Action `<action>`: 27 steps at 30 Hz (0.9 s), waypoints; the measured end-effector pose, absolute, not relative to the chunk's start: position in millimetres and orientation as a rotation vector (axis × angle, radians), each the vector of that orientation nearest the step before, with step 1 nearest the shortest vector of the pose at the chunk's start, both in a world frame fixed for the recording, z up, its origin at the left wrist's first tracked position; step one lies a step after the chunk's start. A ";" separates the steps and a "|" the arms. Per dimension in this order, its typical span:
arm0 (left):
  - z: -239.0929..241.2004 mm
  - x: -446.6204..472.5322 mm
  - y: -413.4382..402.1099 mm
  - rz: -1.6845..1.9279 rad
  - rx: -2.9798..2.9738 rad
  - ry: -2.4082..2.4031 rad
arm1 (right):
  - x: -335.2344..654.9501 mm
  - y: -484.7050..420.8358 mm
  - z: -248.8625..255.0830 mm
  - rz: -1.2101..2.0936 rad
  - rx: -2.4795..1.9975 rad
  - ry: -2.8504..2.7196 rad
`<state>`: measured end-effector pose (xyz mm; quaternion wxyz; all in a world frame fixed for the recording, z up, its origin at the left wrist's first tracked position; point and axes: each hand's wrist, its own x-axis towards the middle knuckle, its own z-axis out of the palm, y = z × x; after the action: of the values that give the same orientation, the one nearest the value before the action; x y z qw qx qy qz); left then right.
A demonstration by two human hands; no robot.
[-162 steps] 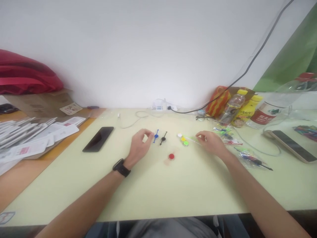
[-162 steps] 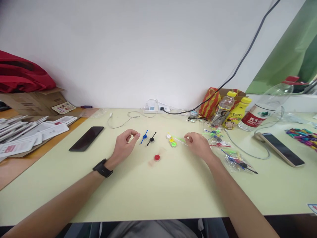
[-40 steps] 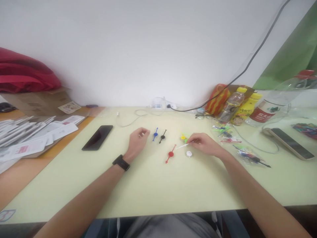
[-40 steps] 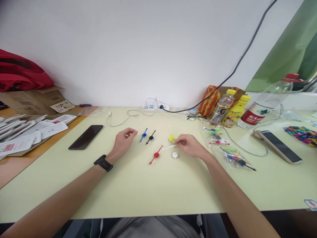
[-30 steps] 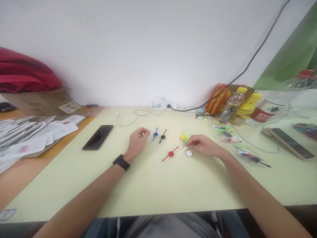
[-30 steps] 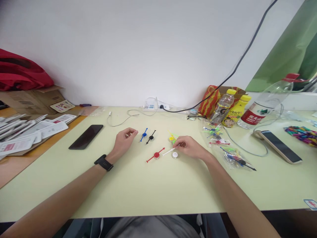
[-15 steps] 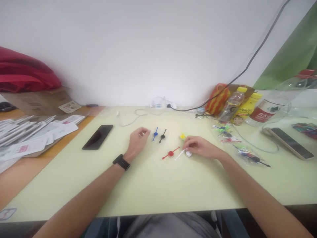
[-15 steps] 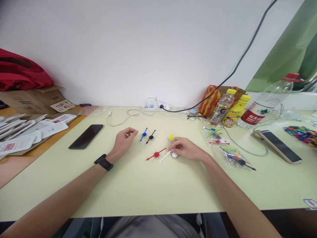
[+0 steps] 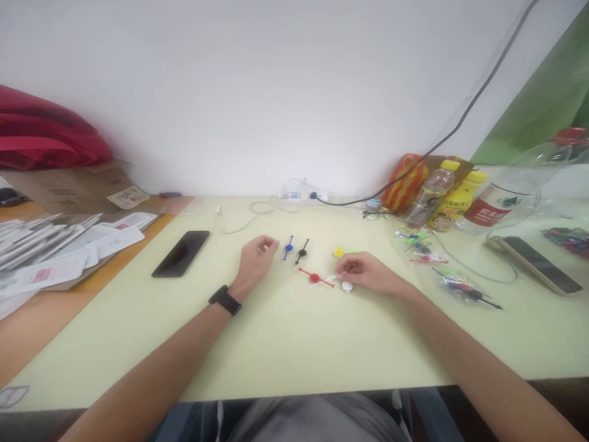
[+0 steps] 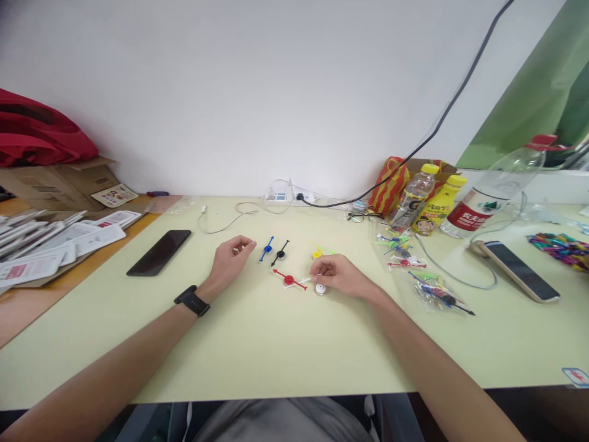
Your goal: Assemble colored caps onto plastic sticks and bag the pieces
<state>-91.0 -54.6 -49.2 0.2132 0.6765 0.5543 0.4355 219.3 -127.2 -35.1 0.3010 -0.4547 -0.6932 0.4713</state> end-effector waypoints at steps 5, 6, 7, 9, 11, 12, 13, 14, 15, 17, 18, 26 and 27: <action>-50.1 -90.8 -54.1 1.215 1.870 1.545 | 216.5 -124.6 -43.2 1.153 -1.250 -1.797; -49.9 -90.7 -54.2 1.215 1.869 1.547 | 216.6 -123.5 -45.2 1.120 -1.256 -1.791; -49.7 -90.6 -54.3 1.215 1.868 1.548 | 216.9 -122.3 -47.1 1.082 -1.266 -1.784; -49.1 -90.4 -54.7 1.209 1.869 1.552 | 217.6 -120.3 -50.0 1.000 -1.298 -1.773; -48.7 -90.4 -55.0 1.201 1.872 1.553 | 218.2 -119.3 -51.0 0.931 -1.330 -1.770; -48.6 -90.3 -55.2 1.201 1.875 1.553 | 218.5 -119.3 -50.8 0.910 -1.337 -1.772; -48.6 -90.3 -55.4 1.203 1.880 1.552 | 218.9 -119.5 -50.0 0.902 -1.335 -1.779; -48.6 -90.2 -55.6 1.207 1.887 1.552 | 219.6 -120.0 -48.8 0.907 -1.328 -1.791; -48.8 -90.0 -55.8 1.211 1.896 1.552 | 220.7 -120.6 -47.2 0.920 -1.316 -1.805; -49.2 -89.6 -56.5 1.219 1.927 1.553 | 224.5 -121.6 -43.2 0.950 -1.300 -1.834; -49.3 -89.3 -56.9 1.222 1.948 1.548 | 227.3 -122.0 -40.8 0.962 -1.300 -1.850; -41.0 -81.4 -72.1 1.296 2.134 1.448 | 253.7 -129.5 -14.0 1.062 -1.336 -2.110; -38.5 -79.2 -76.8 1.304 2.162 1.412 | 254.7 -131.4 -11.1 1.094 -1.333 -2.152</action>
<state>-79.2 -76.8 -38.5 0.1241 0.7416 0.4844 0.4472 254.7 -131.4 -11.1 0.1908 -0.4745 -0.7661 0.3894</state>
